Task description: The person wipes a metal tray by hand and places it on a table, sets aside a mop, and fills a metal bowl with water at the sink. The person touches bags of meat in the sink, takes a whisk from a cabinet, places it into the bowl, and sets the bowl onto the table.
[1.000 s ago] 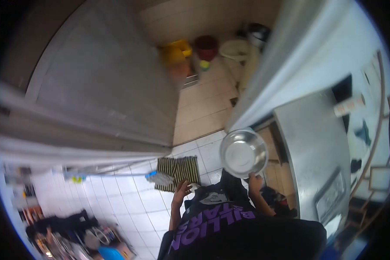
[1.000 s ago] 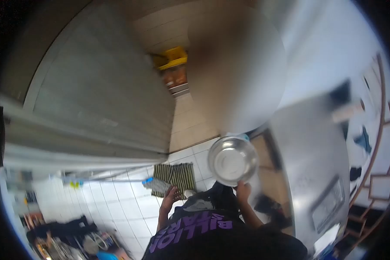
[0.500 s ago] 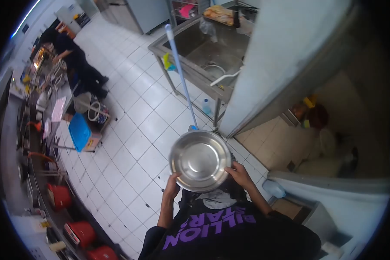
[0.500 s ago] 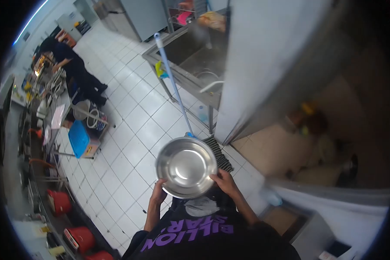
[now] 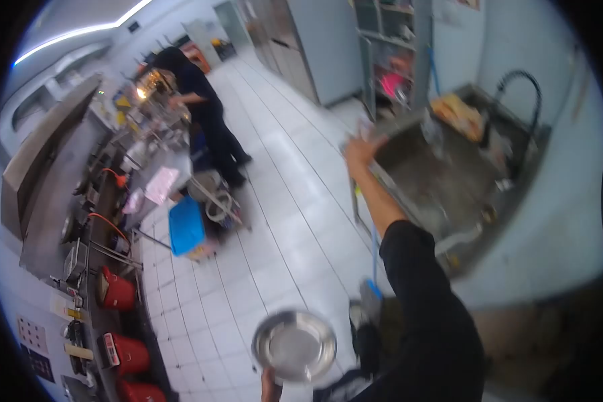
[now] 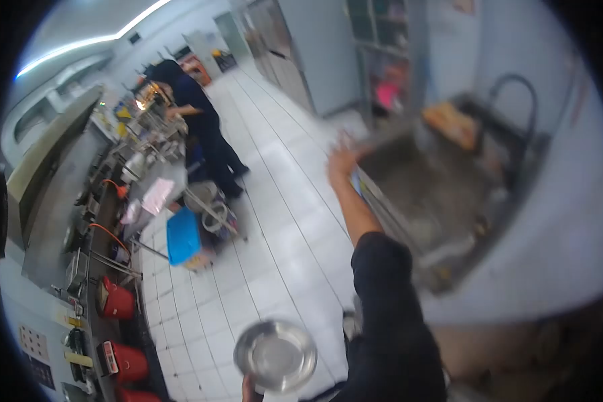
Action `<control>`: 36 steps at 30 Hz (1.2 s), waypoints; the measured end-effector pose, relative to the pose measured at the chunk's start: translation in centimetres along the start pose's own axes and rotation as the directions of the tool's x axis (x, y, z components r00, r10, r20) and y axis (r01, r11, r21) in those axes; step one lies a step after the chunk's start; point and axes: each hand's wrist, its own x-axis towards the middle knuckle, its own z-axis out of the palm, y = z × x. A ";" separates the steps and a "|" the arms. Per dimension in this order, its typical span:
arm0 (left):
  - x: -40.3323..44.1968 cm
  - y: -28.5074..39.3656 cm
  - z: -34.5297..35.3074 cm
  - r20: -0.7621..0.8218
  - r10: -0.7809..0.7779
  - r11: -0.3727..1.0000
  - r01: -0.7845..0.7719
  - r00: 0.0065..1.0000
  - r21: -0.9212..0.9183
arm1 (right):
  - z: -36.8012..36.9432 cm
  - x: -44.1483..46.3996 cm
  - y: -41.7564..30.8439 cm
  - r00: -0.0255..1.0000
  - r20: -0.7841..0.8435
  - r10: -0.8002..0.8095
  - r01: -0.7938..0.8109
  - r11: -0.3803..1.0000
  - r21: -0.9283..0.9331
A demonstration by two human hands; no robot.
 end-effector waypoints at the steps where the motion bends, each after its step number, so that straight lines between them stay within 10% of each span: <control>1: -2.1 1.9 1.8 -0.037 0.004 1.000 -0.004 0.999 0.012 | 2.8 4.0 2.1 0.992 -0.114 0.050 -0.061 0.993 -0.102; 4: -0.8 -2.7 -6.1 -0.277 -0.076 0.982 0.024 0.958 -0.185 | 13.8 5.4 3.1 0.974 -0.166 0.152 -0.196 0.936 -0.293; 7: -2.8 -4.5 -6.3 -0.298 -0.235 0.952 0.156 0.925 -0.264 | 13.6 4.9 6.6 0.972 0.025 0.233 -0.234 0.972 0.033; 12: -0.9 3.6 1.1 -0.333 -0.269 0.944 0.179 0.904 -0.279 | 6.5 -1.9 7.9 0.971 -0.142 0.192 -0.151 0.954 0.258; 16: 3.4 -0.6 -5.5 -0.261 -0.136 0.983 0.163 0.956 0.086 | 3.5 -9.5 10.4 0.894 -0.348 0.281 -0.162 0.929 0.333; 18: 6.0 3.1 -2.2 -0.202 -0.290 0.923 0.217 0.935 -0.319 | 1.5 -13.0 10.9 0.839 -0.414 0.352 -0.236 0.922 0.307; 21: 10.5 7.4 0.0 -0.126 -0.247 0.924 0.194 0.961 -0.330 | -1.0 -16.2 11.5 0.735 -0.508 0.449 -0.384 0.893 0.234; 36: 28.5 21.9 0.3 0.190 -0.209 0.976 0.193 0.959 0.101 | -1.9 -27.5 13.8 0.439 -0.524 0.730 -0.816 0.568 0.109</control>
